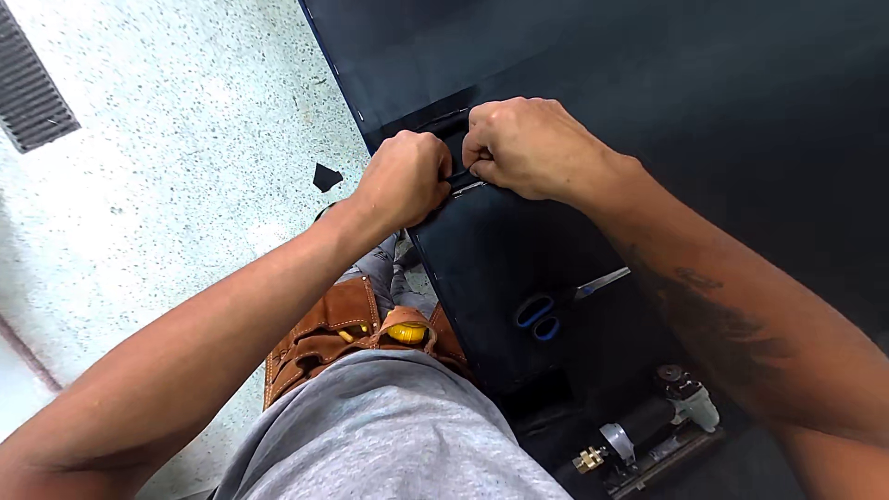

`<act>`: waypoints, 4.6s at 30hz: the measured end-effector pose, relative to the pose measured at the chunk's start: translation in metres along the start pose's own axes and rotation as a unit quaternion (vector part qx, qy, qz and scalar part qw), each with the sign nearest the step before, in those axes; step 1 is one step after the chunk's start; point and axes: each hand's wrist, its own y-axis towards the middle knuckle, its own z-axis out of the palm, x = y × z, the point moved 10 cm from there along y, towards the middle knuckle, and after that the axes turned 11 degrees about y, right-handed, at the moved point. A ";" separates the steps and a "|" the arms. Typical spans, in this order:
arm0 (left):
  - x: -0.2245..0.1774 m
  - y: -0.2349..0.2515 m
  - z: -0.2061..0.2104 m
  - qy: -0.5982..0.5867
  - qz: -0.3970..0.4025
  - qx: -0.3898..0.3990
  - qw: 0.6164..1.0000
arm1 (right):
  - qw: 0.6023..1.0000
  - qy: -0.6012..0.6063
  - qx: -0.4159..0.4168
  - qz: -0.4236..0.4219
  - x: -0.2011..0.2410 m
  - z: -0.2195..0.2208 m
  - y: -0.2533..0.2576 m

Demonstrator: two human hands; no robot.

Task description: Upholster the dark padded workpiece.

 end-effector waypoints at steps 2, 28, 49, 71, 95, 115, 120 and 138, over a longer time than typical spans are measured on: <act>-0.005 -0.004 0.000 0.001 0.017 -0.021 1.000 | 0.999 0.020 -0.015 -0.033 0.001 0.001 -0.004; -0.046 -0.067 0.000 -0.064 0.161 -0.161 0.972 | 0.953 0.090 -0.264 0.118 0.002 0.048 -0.108; -0.021 0.014 -0.004 0.004 0.147 -0.067 0.987 | 0.525 0.172 -0.521 0.650 0.011 0.192 -0.517; -0.040 -0.048 0.012 0.040 0.200 -0.136 0.969 | 0.469 0.348 -0.542 0.604 0.032 0.122 -0.470; -0.029 -0.054 0.020 0.019 0.246 -0.032 0.969 | 0.902 0.147 -0.134 0.382 0.052 -0.005 -0.120; -0.099 0.042 -0.022 0.015 0.685 -0.009 0.728 | 0.865 0.200 -0.211 0.409 0.056 0.021 -0.149; -0.110 0.056 -0.011 0.005 0.684 0.028 0.729 | 0.863 0.202 -0.214 0.410 0.053 0.019 -0.154; -0.147 0.077 0.012 0.086 0.652 0.061 0.751 | 0.905 0.154 -0.153 0.365 0.039 -0.007 -0.140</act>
